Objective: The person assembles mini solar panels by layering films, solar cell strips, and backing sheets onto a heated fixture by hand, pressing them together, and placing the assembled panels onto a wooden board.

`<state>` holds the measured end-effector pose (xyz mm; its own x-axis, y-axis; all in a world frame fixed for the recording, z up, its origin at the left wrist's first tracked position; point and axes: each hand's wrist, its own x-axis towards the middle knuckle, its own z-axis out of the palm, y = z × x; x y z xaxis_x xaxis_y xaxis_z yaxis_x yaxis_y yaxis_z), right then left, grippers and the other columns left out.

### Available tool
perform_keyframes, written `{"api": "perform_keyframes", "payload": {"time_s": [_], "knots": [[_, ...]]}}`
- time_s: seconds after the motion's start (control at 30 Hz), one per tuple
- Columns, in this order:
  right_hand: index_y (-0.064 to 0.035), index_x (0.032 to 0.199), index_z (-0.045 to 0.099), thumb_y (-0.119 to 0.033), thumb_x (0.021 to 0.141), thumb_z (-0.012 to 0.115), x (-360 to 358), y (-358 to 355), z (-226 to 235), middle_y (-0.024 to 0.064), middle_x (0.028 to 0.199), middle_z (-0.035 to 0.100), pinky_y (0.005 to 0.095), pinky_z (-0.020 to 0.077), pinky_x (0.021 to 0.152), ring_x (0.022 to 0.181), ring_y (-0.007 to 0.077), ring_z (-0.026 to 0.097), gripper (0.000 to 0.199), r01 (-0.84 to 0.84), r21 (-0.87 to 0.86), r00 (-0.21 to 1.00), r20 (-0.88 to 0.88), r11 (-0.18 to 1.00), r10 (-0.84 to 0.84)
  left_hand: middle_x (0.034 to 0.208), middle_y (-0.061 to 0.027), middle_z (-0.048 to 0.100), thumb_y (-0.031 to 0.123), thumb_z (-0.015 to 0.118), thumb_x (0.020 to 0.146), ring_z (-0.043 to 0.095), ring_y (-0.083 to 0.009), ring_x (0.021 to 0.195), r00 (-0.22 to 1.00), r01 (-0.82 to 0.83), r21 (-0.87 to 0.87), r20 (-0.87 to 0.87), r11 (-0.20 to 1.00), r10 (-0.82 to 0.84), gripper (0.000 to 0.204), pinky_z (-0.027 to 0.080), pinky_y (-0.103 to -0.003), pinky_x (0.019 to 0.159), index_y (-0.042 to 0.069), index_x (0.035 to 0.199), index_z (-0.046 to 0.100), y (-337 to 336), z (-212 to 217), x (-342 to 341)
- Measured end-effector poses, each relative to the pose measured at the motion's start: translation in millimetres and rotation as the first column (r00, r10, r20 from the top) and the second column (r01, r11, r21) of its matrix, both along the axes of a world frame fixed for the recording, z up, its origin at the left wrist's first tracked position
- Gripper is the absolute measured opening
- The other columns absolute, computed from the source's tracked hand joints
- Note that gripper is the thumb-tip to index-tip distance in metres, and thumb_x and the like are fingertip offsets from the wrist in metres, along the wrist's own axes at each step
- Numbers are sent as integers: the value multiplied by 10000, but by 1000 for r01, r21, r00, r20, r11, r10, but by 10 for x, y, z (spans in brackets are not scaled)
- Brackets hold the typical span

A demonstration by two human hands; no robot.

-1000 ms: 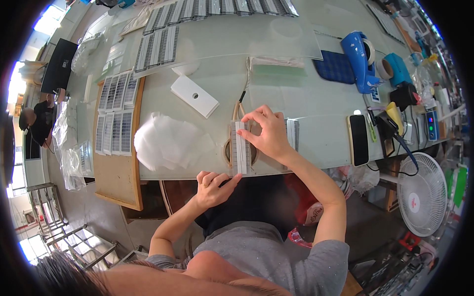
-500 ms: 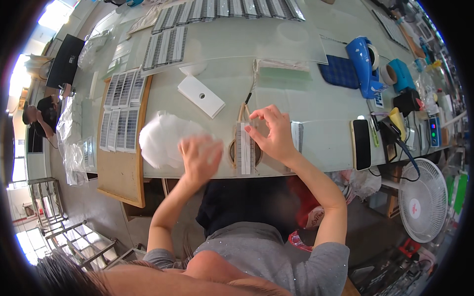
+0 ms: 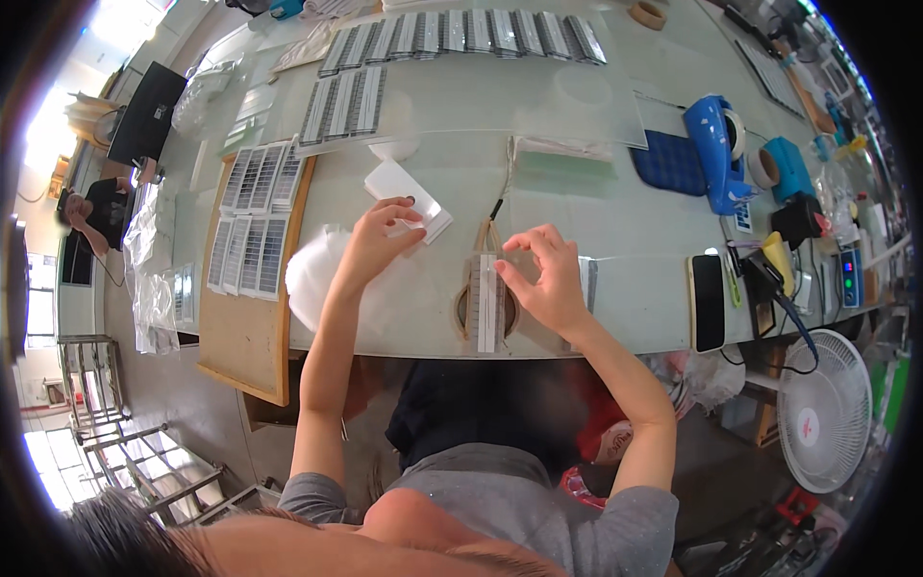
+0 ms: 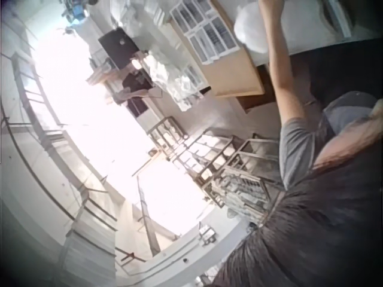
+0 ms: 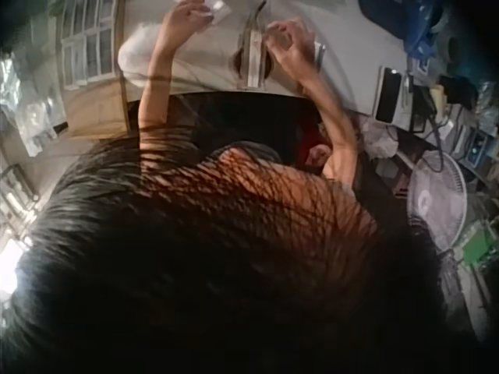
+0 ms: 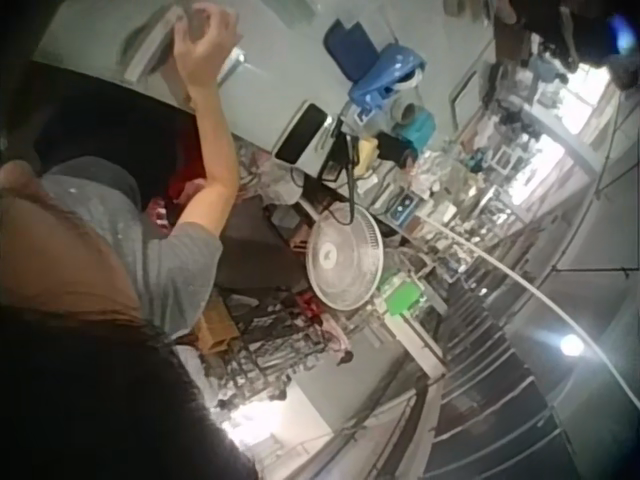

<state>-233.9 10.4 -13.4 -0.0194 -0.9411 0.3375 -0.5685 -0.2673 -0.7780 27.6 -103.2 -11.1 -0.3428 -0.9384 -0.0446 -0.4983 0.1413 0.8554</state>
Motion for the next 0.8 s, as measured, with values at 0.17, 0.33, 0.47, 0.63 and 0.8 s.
{"api": "perform_keyframes", "payload": {"time_s": [0.17,0.33,0.47,0.63,0.8], "knots": [[-94,1010,669,-266,867,751,20,-42,101,-11,810,589,253,336,625,603,82,377,238,-48,123,992,120,991,33,858,-60,755,106,712,897,671,-132,691,884,-380,57,-271,923,381,142,508,-220,635,-5,981,744,128,71,-102],[-41,943,703,-317,947,698,30,-28,189,-28,754,650,206,326,558,595,29,381,277,-354,372,663,747,858,-51,1017,-127,744,24,718,768,744,-232,856,928,268,-804,67,530,-367,240,602,-305,673,9,1005,749,874,144,-156],[-73,822,698,-281,893,747,15,129,167,-34,736,647,242,353,612,639,61,443,225,-199,500,894,444,843,-53,1113,-148,719,30,698,763,740,-240,848,855,418,-718,104,557,-508,267,608,-316,676,-4,1028,713,1161,11,-136],[-124,746,654,-226,777,800,71,361,84,-58,724,627,346,322,791,721,147,522,181,-2,177,1000,21,984,-1,1030,-45,693,55,728,730,685,-191,789,841,453,-620,60,640,-538,254,568,-319,647,69,984,711,1335,-131,-98],[-139,729,631,-216,786,793,99,419,-38,-57,714,603,368,284,809,751,156,530,188,53,59,994,-102,997,-47,884,22,531,77,769,687,553,-160,776,887,389,-656,75,647,-456,273,481,-313,644,161,945,735,1363,-194,-91]]}}
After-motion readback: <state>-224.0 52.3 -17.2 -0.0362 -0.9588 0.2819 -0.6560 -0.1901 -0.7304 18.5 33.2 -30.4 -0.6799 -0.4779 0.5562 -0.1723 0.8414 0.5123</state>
